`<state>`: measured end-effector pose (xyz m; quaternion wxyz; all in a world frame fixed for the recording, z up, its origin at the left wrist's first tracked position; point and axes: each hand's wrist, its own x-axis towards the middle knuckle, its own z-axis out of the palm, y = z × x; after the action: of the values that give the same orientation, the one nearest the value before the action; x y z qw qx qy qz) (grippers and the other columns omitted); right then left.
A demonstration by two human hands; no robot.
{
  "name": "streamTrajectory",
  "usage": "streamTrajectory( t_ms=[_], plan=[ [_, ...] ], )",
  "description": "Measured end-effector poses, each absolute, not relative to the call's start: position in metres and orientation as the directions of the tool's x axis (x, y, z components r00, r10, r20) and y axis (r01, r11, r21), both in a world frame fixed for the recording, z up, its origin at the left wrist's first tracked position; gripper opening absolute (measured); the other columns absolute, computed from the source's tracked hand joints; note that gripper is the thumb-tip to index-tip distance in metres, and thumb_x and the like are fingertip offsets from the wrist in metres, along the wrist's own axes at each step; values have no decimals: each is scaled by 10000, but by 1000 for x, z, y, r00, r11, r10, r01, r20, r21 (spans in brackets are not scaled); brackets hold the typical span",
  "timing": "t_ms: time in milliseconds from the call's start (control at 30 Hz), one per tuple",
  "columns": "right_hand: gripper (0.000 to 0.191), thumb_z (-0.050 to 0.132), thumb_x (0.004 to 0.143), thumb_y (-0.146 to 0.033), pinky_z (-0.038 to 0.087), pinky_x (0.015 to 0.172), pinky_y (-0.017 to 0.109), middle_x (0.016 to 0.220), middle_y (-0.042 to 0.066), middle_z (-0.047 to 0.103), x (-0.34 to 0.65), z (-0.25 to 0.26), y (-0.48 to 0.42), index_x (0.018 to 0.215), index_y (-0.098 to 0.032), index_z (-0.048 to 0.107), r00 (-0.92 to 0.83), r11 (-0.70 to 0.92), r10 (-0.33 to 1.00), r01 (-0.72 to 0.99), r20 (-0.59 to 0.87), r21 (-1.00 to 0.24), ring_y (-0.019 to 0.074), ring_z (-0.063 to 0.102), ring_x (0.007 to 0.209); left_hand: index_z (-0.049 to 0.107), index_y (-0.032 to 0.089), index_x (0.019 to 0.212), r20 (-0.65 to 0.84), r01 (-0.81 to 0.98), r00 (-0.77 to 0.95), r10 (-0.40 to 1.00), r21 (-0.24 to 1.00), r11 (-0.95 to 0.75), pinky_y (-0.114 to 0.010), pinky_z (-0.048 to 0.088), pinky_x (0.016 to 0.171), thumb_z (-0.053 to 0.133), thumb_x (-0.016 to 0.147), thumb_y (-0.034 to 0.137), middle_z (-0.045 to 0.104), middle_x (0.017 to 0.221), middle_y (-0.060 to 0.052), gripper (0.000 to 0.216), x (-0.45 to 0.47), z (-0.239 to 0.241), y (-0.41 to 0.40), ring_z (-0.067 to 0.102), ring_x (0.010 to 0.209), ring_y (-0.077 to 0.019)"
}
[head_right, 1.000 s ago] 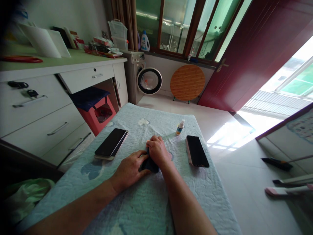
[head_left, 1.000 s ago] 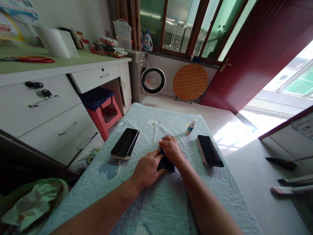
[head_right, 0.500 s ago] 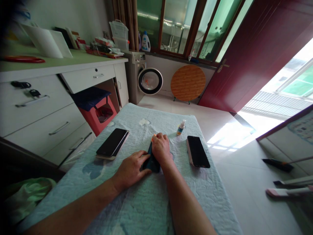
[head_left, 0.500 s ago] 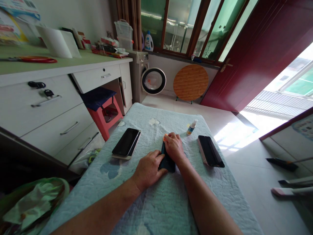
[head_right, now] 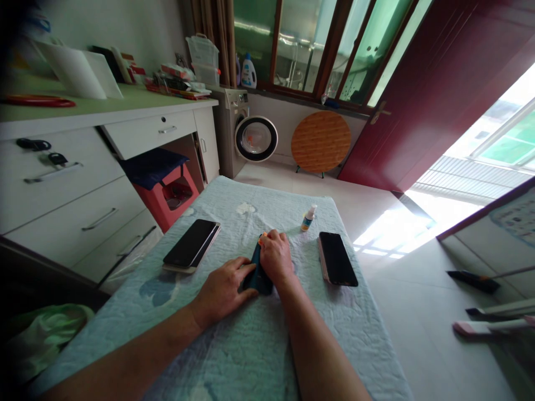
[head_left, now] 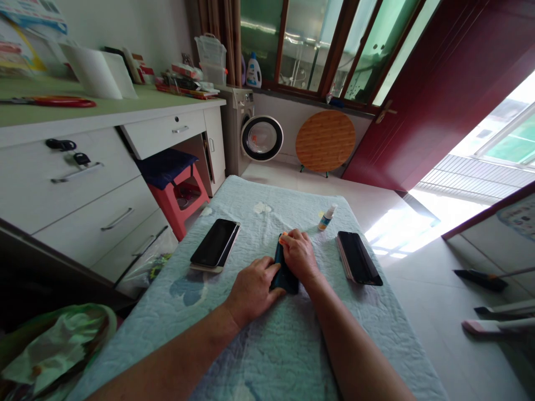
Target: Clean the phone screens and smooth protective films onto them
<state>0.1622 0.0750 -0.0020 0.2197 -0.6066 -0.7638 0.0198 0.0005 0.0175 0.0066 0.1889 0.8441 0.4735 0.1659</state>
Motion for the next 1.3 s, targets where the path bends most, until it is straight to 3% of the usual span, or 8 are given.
streamTrajectory(
  t_ms=[300, 800, 1100, 1300],
  plan=[
    [247, 520, 925, -197, 389, 806, 277, 904, 42, 620, 158, 1, 66, 820, -221, 741, -386, 480, 873, 789, 298, -385, 163, 496, 851, 562, 206, 1245, 158, 704, 494, 855, 505, -499, -398, 427, 1016, 711, 779, 379, 580, 1271, -82, 519, 1, 4, 17, 536, 1160, -282],
    [194, 568, 903, -235, 303, 785, 315, 864, 34, 649, 188, -4, 76, 833, -249, 749, 8, 120, 944, 922, 329, -367, 191, 462, 853, 595, 198, 1209, 126, 726, 508, 852, 470, -502, -383, 460, 971, 702, 781, 391, 590, 1235, -90, 481, 1, 4, 19, 561, 1107, -273],
    [195, 541, 850, -103, 361, 783, 279, 833, 37, 609, 183, -1, 74, 800, -203, 701, -166, 296, 926, 875, 338, -382, 174, 479, 797, 610, 189, 1184, 120, 731, 499, 858, 474, -491, -397, 462, 974, 714, 770, 372, 603, 1219, -90, 465, 2, 7, 18, 567, 1107, -281],
    [120, 596, 807, -122, 363, 758, 273, 800, 23, 581, 178, 6, 70, 723, -191, 648, -301, 391, 912, 843, 277, -369, 154, 482, 763, 614, 184, 1178, 105, 731, 506, 856, 475, -490, -392, 456, 977, 707, 775, 384, 608, 1205, -93, 459, 3, 10, 18, 567, 1102, -278]
  ],
)
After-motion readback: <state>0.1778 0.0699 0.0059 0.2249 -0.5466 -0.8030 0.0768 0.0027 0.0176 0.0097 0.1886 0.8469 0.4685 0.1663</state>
